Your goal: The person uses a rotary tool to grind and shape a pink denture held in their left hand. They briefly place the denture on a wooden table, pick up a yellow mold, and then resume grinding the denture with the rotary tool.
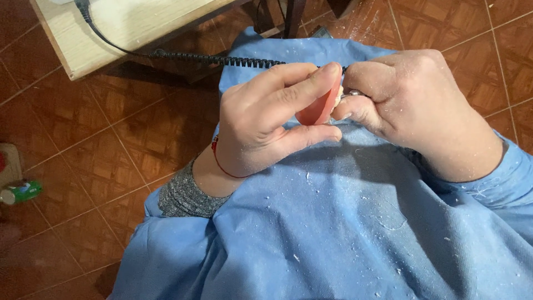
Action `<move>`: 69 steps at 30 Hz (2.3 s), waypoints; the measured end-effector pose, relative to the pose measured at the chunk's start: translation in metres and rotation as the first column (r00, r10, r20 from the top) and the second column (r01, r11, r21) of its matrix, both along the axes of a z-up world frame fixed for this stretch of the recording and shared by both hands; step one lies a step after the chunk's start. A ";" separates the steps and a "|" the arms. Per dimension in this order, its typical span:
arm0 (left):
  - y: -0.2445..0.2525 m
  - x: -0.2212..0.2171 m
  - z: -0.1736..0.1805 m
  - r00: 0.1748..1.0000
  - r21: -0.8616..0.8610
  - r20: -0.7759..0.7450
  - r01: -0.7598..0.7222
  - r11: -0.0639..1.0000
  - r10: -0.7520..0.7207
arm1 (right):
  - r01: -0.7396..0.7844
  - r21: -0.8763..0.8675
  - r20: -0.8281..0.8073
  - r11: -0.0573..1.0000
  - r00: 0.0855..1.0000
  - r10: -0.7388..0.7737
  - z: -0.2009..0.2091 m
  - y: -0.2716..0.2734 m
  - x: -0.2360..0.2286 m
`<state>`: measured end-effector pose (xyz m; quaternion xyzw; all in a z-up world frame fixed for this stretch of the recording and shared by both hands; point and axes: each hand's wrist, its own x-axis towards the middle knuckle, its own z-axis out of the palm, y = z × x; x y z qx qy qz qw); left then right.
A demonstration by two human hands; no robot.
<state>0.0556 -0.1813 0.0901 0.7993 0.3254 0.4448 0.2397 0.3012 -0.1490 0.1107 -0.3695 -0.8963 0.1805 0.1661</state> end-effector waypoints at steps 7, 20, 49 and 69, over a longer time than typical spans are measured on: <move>-0.002 0.002 -0.004 1.000 -0.044 0.009 0.012 0.999 -0.011 | 0.011 0.027 0.032 1.000 0.999 -0.012 -0.007 -0.002 0.007; -0.001 0.000 -0.001 1.000 -0.008 -0.013 0.011 1.000 -0.011 | -0.002 0.075 0.003 0.997 1.000 0.001 0.003 0.000 -0.001; 0.001 0.000 -0.006 0.999 0.006 0.014 0.031 1.000 -0.031 | -0.042 0.129 0.020 0.991 0.999 0.040 0.000 0.003 0.001; -0.001 -0.002 -0.004 0.999 0.037 -0.033 -0.016 0.999 0.017 | -0.006 0.120 0.019 0.993 1.000 0.004 0.001 0.002 -0.001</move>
